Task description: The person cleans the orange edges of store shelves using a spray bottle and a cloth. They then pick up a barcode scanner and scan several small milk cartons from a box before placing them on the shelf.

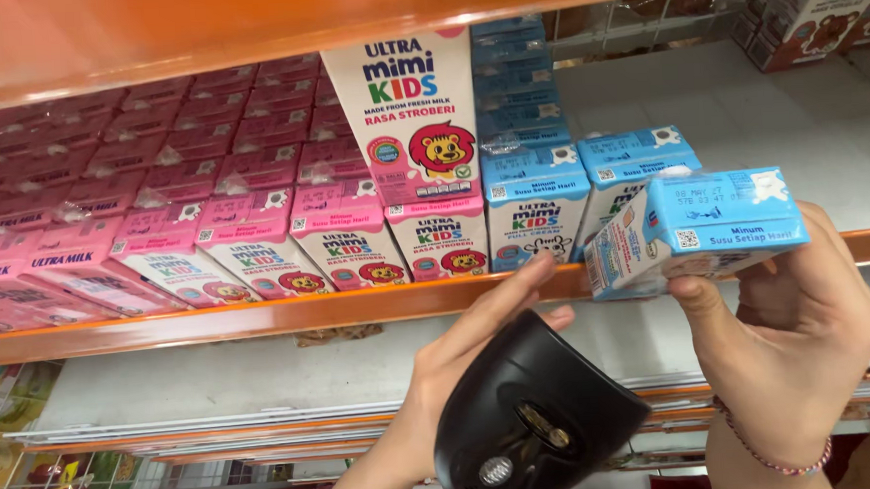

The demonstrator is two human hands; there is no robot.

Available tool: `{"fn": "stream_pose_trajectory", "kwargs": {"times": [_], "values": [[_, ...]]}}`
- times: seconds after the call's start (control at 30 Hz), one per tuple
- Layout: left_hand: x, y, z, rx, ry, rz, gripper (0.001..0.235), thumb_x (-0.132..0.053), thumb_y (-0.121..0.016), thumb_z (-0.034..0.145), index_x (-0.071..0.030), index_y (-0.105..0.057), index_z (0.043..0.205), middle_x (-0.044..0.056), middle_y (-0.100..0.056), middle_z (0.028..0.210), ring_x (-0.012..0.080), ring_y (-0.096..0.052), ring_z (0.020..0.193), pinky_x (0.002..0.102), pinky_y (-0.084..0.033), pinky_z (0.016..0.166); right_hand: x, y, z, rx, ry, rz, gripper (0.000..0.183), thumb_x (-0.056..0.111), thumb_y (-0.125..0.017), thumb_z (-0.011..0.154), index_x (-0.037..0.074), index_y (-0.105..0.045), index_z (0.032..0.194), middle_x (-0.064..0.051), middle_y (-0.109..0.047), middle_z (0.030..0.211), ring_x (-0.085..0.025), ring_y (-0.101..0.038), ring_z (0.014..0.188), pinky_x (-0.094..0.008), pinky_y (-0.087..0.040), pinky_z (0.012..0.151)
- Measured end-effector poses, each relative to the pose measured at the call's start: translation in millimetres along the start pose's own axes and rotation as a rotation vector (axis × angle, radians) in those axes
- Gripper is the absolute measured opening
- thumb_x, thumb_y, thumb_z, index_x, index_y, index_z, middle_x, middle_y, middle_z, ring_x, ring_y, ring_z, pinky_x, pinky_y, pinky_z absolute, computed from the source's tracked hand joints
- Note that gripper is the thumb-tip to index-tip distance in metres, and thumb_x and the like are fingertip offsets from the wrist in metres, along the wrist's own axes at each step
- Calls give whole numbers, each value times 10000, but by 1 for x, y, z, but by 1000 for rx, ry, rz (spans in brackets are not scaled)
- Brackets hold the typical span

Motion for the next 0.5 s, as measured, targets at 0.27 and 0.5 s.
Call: {"fn": "stream_pose_trajectory", "kwargs": {"times": [0.27, 0.5], "values": [[9, 9, 4, -49, 14, -11, 469, -93, -715, 932, 35, -648, 1378, 227, -487, 1622, 344, -588, 1483, 420, -512, 1242, 7, -13, 18, 32, -30, -154, 440, -44, -776, 873, -94, -598, 1272, -96, -583, 1247, -155, -651, 1120, -289, -591, 933], [11, 11, 7, -78, 6, 33, 449, -78, -728, 921, 38, -656, 1349, 214, -526, 1566, 311, -626, 1432, 405, -535, 1222, 15, -23, 28, 77, 24, -267, 463, -82, -749, 854, -100, -591, 1289, -131, -563, 1286, -200, -631, 1189, -321, -582, 997]]}}
Point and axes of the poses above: each hand's wrist, its own z-axis towards the middle knuckle, its own y-axis out of the back of the hand, x = y × z, the point moved 8 cm from there along z, towards the middle knuckle
